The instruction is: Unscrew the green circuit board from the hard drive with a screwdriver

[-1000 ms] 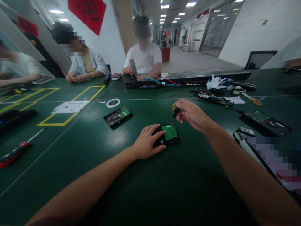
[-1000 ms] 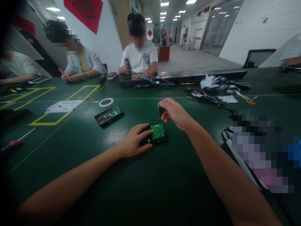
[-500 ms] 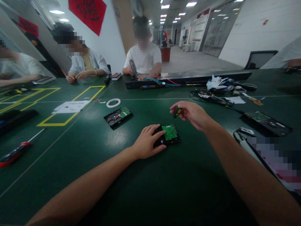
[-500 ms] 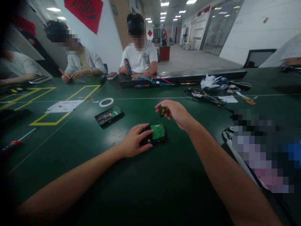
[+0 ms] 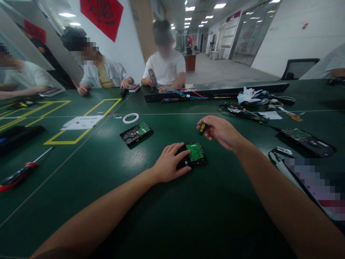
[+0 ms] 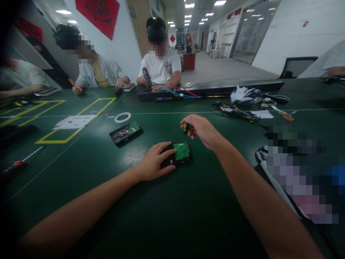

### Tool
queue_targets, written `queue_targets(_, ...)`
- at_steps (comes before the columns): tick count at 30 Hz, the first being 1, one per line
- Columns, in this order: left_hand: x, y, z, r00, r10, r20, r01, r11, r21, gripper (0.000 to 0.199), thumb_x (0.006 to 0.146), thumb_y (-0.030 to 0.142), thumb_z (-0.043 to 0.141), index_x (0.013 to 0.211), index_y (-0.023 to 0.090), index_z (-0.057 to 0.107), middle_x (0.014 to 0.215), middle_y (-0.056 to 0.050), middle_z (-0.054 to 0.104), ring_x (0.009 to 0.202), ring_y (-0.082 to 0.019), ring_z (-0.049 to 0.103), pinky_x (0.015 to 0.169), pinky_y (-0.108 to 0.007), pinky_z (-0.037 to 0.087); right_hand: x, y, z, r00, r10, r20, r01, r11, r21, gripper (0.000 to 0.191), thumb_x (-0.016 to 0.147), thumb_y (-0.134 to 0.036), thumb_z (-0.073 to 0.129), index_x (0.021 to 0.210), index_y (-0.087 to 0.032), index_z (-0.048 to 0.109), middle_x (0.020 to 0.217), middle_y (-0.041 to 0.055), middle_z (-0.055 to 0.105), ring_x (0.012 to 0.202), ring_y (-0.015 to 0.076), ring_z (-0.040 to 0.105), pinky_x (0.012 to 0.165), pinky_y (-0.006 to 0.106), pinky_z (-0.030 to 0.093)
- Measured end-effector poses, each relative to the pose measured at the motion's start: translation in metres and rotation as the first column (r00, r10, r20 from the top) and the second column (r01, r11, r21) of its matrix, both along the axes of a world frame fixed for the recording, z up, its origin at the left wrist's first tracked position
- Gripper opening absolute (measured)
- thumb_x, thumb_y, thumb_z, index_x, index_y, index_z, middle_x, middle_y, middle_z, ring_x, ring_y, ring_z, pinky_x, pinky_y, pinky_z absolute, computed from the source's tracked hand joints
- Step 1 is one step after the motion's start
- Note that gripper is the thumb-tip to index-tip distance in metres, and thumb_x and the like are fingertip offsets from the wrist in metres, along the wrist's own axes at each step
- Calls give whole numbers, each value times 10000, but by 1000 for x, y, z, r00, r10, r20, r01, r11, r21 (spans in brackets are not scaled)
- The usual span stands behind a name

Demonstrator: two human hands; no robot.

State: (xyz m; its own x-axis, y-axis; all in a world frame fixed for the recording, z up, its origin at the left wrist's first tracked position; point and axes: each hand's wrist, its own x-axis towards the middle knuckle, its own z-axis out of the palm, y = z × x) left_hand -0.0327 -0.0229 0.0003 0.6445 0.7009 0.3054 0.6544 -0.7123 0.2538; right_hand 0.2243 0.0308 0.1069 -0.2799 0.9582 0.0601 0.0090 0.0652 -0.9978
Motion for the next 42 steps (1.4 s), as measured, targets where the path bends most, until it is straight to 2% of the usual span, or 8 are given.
queue_targets(13,0,0,-2,1000,1,-10,-1,1000,20,677,979,596,678,1550,262,534,1651,-171,417,1500,-411,429,1207,-633,399,0,-1,0,995,8,-101,-12,999,-47,118,974,-315,632,922,-214,601,869,46,658,646,169,644,566,311,495)
queue_targets(18,0,0,-2,1000,1,4,-1,1000,15,681,975,581,690,1561,277,524,1658,-162,414,1505,-412,424,1213,-639,392,-1,-2,1,997,48,-54,-49,999,-17,120,979,-321,627,955,-208,660,916,60,687,657,161,615,558,303,464)
queue_targets(22,0,0,-2,1000,0,1,0,1000,14,693,968,582,699,1564,277,523,1656,-163,417,1500,-411,431,1214,-636,392,-1,-2,1,997,79,19,-79,997,26,198,978,-324,593,987,-184,733,1008,98,741,681,160,572,565,306,433)
queue_targets(30,-1,1,-2,1000,1,-10,-1,1000,12,683,978,592,682,1564,281,522,1662,-156,408,1511,-410,420,1216,-638,391,2,3,-3,997,52,51,-54,997,54,272,980,-309,522,983,-175,758,1020,122,779,714,181,574,558,315,394)
queue_targets(36,0,1,-2,1000,4,2,-4,1000,5,689,968,584,698,1563,281,527,1662,-155,407,1509,-418,418,1210,-645,400,-1,1,-2,1000,12,-19,-12,1000,-15,222,993,-313,539,969,-176,713,970,109,733,638,153,539,522,304,395)
queue_targets(42,0,1,-2,1000,-2,9,2,1000,14,685,972,598,687,1557,279,529,1661,-160,409,1505,-414,424,1208,-649,399,-3,-4,2,998,10,-55,-13,999,-46,108,961,-310,635,918,-215,606,873,56,665,634,163,617,531,304,462)
